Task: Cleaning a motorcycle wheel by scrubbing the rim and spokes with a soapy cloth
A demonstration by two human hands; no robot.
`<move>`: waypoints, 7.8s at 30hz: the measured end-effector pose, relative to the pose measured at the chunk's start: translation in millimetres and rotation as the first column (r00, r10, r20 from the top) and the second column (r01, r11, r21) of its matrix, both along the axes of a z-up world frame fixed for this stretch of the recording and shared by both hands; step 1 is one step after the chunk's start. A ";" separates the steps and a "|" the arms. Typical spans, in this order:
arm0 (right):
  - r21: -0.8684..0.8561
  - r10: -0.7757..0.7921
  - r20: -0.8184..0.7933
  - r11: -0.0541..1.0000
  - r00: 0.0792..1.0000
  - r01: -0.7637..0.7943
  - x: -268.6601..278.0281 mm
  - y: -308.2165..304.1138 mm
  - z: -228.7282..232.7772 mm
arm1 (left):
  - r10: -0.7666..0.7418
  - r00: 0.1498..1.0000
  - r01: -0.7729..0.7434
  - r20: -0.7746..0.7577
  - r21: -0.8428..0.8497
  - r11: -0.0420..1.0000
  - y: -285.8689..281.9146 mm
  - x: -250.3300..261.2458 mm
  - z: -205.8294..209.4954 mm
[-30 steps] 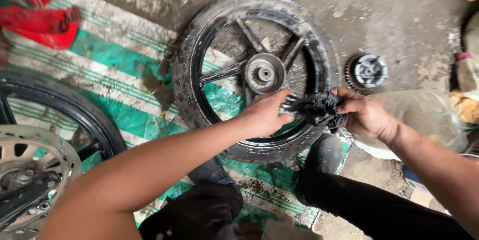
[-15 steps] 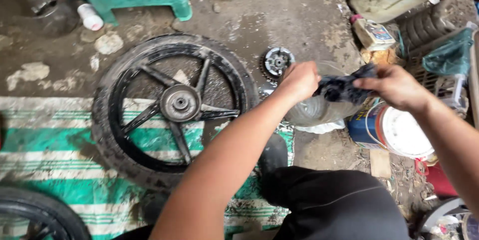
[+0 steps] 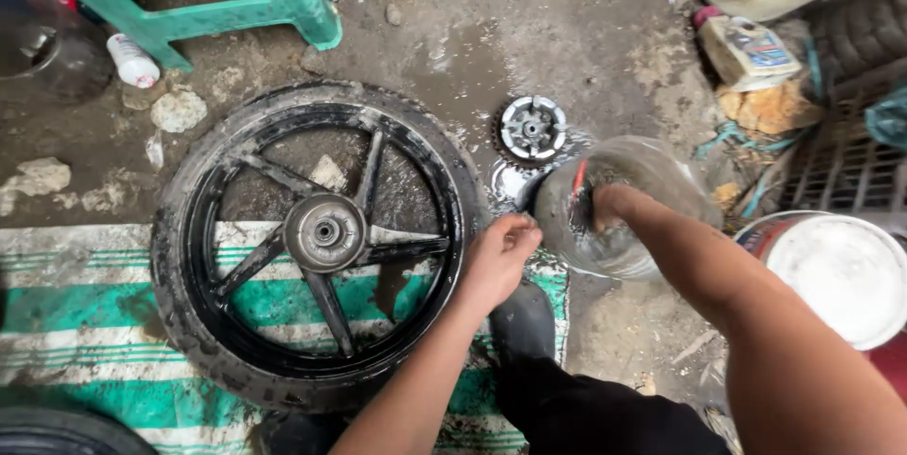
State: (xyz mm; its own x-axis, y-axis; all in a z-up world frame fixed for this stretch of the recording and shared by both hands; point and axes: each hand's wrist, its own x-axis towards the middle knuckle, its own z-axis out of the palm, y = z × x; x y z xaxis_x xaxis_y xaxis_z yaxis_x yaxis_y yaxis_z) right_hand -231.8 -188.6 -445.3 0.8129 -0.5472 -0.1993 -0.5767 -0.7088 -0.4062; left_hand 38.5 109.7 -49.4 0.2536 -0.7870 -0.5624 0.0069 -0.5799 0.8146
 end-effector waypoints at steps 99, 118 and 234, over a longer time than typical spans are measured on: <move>-0.345 0.156 0.438 0.939 0.885 0.005 639.3 267.8 178.7 | -0.535 0.586 0.209 0.608 0.525 0.825 379.6 361.6 -122.9; -0.379 0.713 0.456 0.697 0.533 -0.609 691.9 334.5 198.6 | -0.518 0.581 0.174 0.628 0.526 0.833 383.2 354.5 -159.0; 0.259 -0.712 0.268 0.702 0.649 0.663 685.5 311.5 110.4 | -0.441 0.752 0.119 0.489 0.558 0.822 363.6 361.5 -167.1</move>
State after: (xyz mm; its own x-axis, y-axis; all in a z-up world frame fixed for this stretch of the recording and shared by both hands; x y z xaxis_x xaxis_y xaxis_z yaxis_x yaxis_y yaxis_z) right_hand 453.7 122.9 -334.9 0.2392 -0.9648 -0.1090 -0.6930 -0.0910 -0.7152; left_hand 400.0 473.3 -216.6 0.4620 -0.5550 -0.6918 -0.5913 -0.7741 0.2262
